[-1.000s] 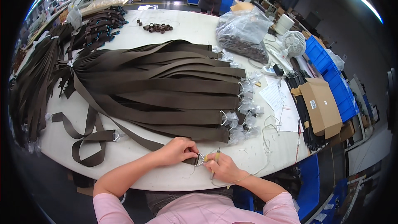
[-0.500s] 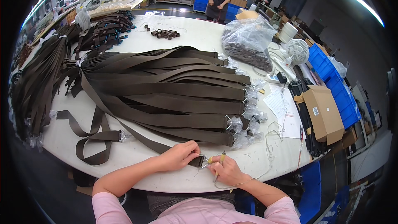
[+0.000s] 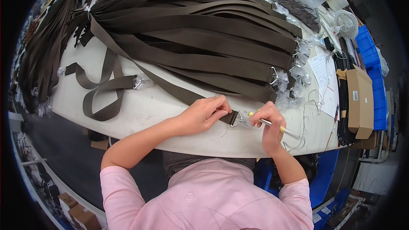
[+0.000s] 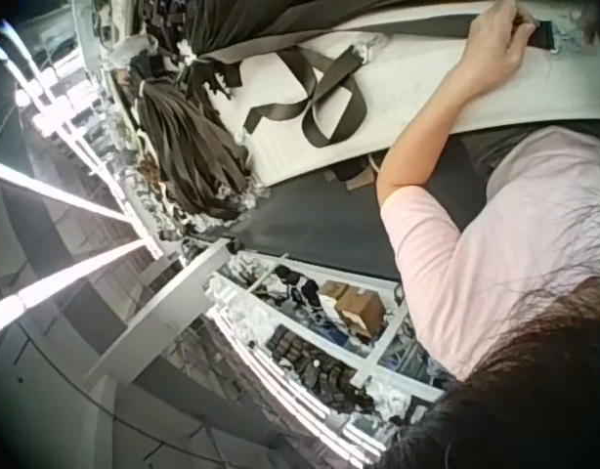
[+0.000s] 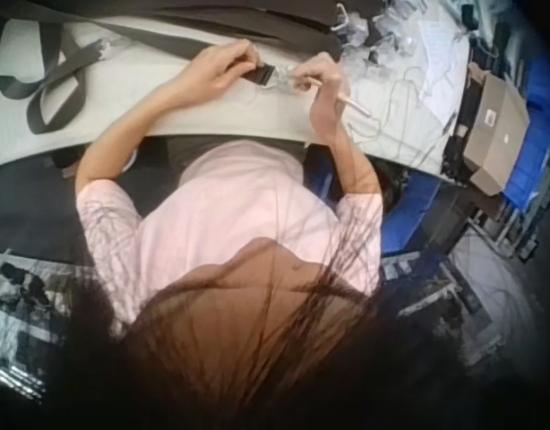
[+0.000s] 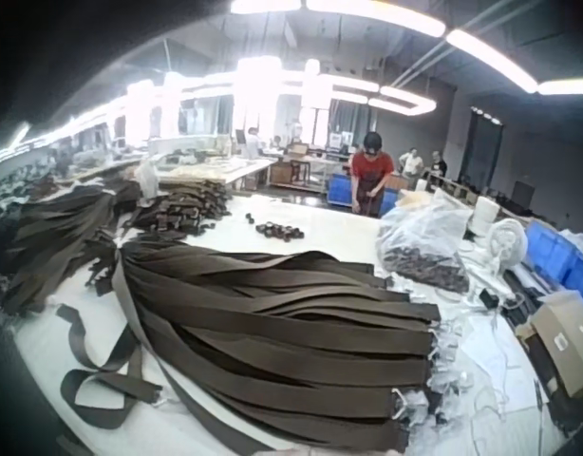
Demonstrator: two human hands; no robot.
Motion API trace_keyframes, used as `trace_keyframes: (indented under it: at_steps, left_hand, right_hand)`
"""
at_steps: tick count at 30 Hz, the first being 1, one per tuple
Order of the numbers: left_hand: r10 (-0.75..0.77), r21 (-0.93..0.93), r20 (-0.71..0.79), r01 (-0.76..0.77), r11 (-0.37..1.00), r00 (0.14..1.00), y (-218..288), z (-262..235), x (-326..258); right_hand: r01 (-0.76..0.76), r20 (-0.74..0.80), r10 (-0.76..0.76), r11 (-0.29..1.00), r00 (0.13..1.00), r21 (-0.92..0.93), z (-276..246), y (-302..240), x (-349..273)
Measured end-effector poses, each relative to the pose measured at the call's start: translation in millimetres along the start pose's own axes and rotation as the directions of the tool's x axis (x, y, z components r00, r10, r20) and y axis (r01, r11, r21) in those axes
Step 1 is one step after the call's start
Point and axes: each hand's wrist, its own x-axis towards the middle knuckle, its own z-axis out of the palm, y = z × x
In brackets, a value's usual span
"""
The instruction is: The person uses a yellow-handled tool to attach metal buckles to the ends of brown fabric straps. They repeatedly pick up a strap, position the buckle, and use the tool to secure it before moving the finished item aside. The process is repeated for multiple straps on a white workbench.
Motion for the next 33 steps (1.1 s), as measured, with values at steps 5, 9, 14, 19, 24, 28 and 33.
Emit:
trace_keyframes:
  at_steps: [5,9,14,19,24,28,33]
  left_hand:
    - [-0.008,-0.010,-0.021,0.008,1.000,1.000,-3.6,0.8,2.7]
    - [0.018,0.028,-0.035,-0.017,0.999,0.999,-4.1,-0.4,4.5]
    - [0.022,0.049,-0.045,-0.020,0.999,0.999,-6.0,0.5,5.0]
    - [0.024,0.051,-0.053,-0.021,0.998,0.998,-6.8,1.1,5.9]
    - [0.014,0.030,-0.053,-0.012,0.999,0.998,-7.8,1.3,6.7]
    - [-0.010,0.009,-0.039,0.011,1.000,0.999,-9.2,0.2,6.9]
    - [0.051,-0.011,-0.081,-0.052,0.999,0.995,-15.0,3.5,6.7]
  right_hand:
    - [-0.483,0.103,0.472,0.845,0.875,0.230,20.0,10.5,17.8]
    - [-0.498,0.061,0.498,0.837,0.865,0.226,25.5,17.3,16.4]
    - [-0.511,0.078,0.506,0.839,0.859,0.188,26.3,14.6,22.4]
    - [-0.458,0.104,0.446,0.875,0.889,0.156,27.9,17.1,30.1]
    - [-0.447,0.109,0.440,0.893,0.891,0.056,31.0,18.3,30.4]
    - [-0.448,0.105,0.441,0.893,0.891,0.042,31.3,18.1,30.6]
    - [-0.434,0.114,0.430,0.901,0.896,0.012,31.8,17.6,31.0]
